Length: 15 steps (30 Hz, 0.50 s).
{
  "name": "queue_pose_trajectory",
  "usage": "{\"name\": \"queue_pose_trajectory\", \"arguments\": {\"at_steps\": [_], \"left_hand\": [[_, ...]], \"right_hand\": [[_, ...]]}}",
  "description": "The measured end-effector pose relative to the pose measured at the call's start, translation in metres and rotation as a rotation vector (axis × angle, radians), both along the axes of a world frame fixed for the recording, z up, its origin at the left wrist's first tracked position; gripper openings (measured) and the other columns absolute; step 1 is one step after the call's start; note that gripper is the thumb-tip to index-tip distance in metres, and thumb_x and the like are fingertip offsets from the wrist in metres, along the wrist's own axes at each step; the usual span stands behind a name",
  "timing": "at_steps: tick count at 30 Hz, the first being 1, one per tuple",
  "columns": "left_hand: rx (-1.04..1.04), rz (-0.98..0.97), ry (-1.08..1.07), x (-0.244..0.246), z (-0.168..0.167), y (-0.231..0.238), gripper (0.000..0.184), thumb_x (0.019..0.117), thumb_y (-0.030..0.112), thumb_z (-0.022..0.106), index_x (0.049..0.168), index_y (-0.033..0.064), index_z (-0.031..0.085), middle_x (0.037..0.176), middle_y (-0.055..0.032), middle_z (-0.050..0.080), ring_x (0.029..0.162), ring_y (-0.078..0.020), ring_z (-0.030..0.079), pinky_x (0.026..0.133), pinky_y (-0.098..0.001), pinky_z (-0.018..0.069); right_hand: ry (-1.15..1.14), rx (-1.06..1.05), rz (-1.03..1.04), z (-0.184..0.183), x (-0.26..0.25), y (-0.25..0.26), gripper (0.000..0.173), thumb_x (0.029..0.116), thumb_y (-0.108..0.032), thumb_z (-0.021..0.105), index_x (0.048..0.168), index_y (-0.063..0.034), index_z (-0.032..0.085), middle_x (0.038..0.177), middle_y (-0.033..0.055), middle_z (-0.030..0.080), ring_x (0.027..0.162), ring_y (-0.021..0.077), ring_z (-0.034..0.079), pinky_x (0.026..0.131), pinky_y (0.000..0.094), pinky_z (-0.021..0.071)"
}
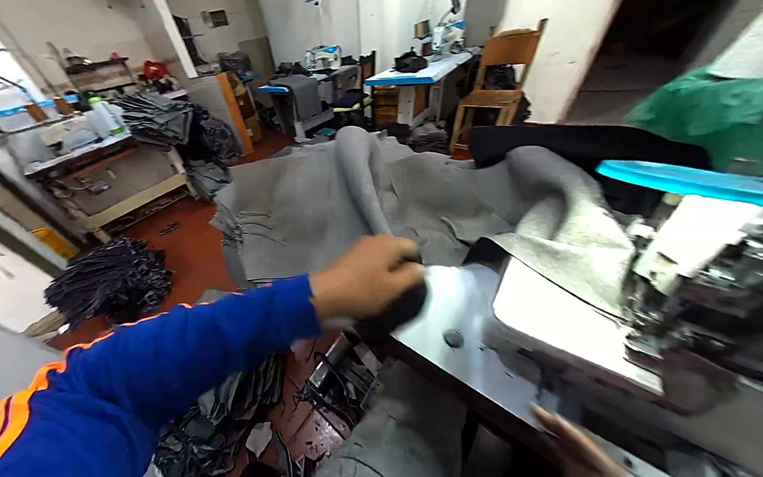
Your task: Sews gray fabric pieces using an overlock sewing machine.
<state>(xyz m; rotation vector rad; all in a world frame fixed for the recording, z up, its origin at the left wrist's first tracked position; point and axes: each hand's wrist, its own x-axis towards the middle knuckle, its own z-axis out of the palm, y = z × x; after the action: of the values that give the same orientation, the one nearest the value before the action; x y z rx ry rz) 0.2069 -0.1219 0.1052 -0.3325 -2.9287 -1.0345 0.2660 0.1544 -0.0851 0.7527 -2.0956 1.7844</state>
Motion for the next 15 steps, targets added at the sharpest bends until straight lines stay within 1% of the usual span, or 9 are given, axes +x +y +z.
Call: {"name": "queue_pose_trajectory", "arguments": {"at_steps": [1, 2, 3, 5, 6, 7, 9, 12, 15], "left_hand": [[0.165, -0.078, -0.011, -0.002, -0.009, 0.032, 0.022, 0.1055, 0.013, 0.054, 0.095, -0.0030, 0.065, 0.073, -0.0092, 0.062, 0.066, -0.0153, 0.061, 0.063, -0.0341, 0.0527], [0.323, -0.121, -0.023, -0.007, -0.020, 0.061, 0.023, 0.1070, 0.015, 0.052, 0.094, -0.0016, 0.062, 0.072, -0.0074, 0.060, 0.063, -0.0127, 0.059, 0.061, -0.0305, 0.0514], [0.443, -0.143, 0.008, -0.015, -0.033, 0.086, 0.025, 0.1076, 0.016, 0.051, 0.093, -0.0005, 0.062, 0.071, -0.0064, 0.059, 0.062, -0.0118, 0.058, 0.059, -0.0291, 0.0501], [0.476, -0.192, 0.232, -0.034, -0.065, 0.117, 0.024, 0.1070, 0.016, 0.051, 0.091, 0.0021, 0.063, 0.074, -0.0044, 0.061, 0.064, -0.0098, 0.060, 0.059, -0.0267, 0.0510], [0.381, -0.239, 0.373, -0.042, -0.081, 0.122, 0.021, 0.1055, 0.013, 0.052, 0.099, 0.0015, 0.069, 0.088, -0.0052, 0.069, 0.080, -0.0106, 0.067, 0.073, -0.0277, 0.0562], [0.240, -0.304, 0.477, -0.048, -0.095, 0.120, 0.024, 0.1041, 0.012, 0.053, 0.111, 0.0009, 0.074, 0.110, -0.0078, 0.074, 0.107, -0.0160, 0.069, 0.097, -0.0337, 0.0542], [-0.029, -0.354, 0.567, -0.044, -0.110, 0.106, 0.036, 0.1053, 0.023, 0.048, 0.129, 0.0080, 0.071, 0.137, -0.0061, 0.067, 0.136, -0.0218, 0.056, 0.117, -0.0436, 0.0400], [-0.224, -0.235, 0.609, -0.015, -0.111, 0.092, 0.051, 0.1048, 0.050, 0.042, 0.130, 0.0166, 0.071, 0.132, -0.0027, 0.070, 0.128, -0.0230, 0.062, 0.108, -0.0484, 0.0488], [-0.285, -0.167, 0.702, -0.017, -0.108, 0.098, 0.059, 0.1034, 0.056, 0.041, 0.113, 0.0093, 0.077, 0.109, -0.0114, 0.074, 0.103, -0.0319, 0.069, 0.085, -0.0509, 0.0566]], "right_hand": [[-0.112, -0.097, 0.109, 0.008, 0.003, -0.021, 0.093, 0.0857, -0.047, 0.080, 0.147, 0.0097, 0.038, 0.150, 0.0156, 0.051, 0.139, 0.0120, 0.049, 0.115, 0.0334, 0.0440], [-0.219, -0.188, 0.136, 0.017, 0.004, -0.043, 0.105, 0.0800, -0.046, 0.084, 0.148, 0.0145, 0.031, 0.148, 0.0148, 0.052, 0.135, 0.0080, 0.051, 0.112, 0.0306, 0.0461], [-0.327, -0.270, 0.083, 0.025, 0.004, -0.064, 0.101, 0.0772, -0.038, 0.086, 0.143, 0.0174, 0.033, 0.136, 0.0129, 0.059, 0.124, 0.0035, 0.057, 0.105, 0.0257, 0.0494], [-0.424, -0.322, -0.089, 0.030, -0.011, -0.093, 0.053, 0.0875, -0.016, 0.073, 0.125, 0.0169, 0.054, 0.108, 0.0115, 0.070, 0.098, 0.0026, 0.067, 0.088, 0.0219, 0.0559], [-0.434, -0.307, -0.151, 0.027, -0.017, -0.098, 0.028, 0.0933, -0.008, 0.064, 0.111, 0.0131, 0.064, 0.095, 0.0090, 0.072, 0.088, 0.0023, 0.068, 0.082, 0.0216, 0.0571], [-0.433, -0.277, -0.164, 0.023, -0.020, -0.095, 0.019, 0.0957, -0.004, 0.057, 0.102, 0.0107, 0.068, 0.087, 0.0084, 0.072, 0.082, 0.0035, 0.068, 0.079, 0.0231, 0.0571], [-0.390, -0.186, -0.100, 0.016, -0.010, -0.075, 0.019, 0.0938, -0.003, 0.054, 0.094, 0.0067, 0.071, 0.079, 0.0057, 0.070, 0.075, 0.0026, 0.067, 0.074, 0.0238, 0.0566], [-0.374, -0.037, 0.027, 0.015, 0.016, -0.019, 0.017, 0.0959, -0.004, 0.058, 0.096, 0.0079, 0.071, 0.075, 0.0085, 0.070, 0.068, 0.0052, 0.066, 0.068, 0.0254, 0.0559], [-0.255, 0.122, -0.254, 0.029, 0.017, 0.074, 0.022, 0.1010, -0.011, 0.058, 0.108, 0.0052, 0.070, 0.088, 0.0056, 0.076, 0.076, 0.0089, 0.073, 0.072, 0.0288, 0.0632]]}}
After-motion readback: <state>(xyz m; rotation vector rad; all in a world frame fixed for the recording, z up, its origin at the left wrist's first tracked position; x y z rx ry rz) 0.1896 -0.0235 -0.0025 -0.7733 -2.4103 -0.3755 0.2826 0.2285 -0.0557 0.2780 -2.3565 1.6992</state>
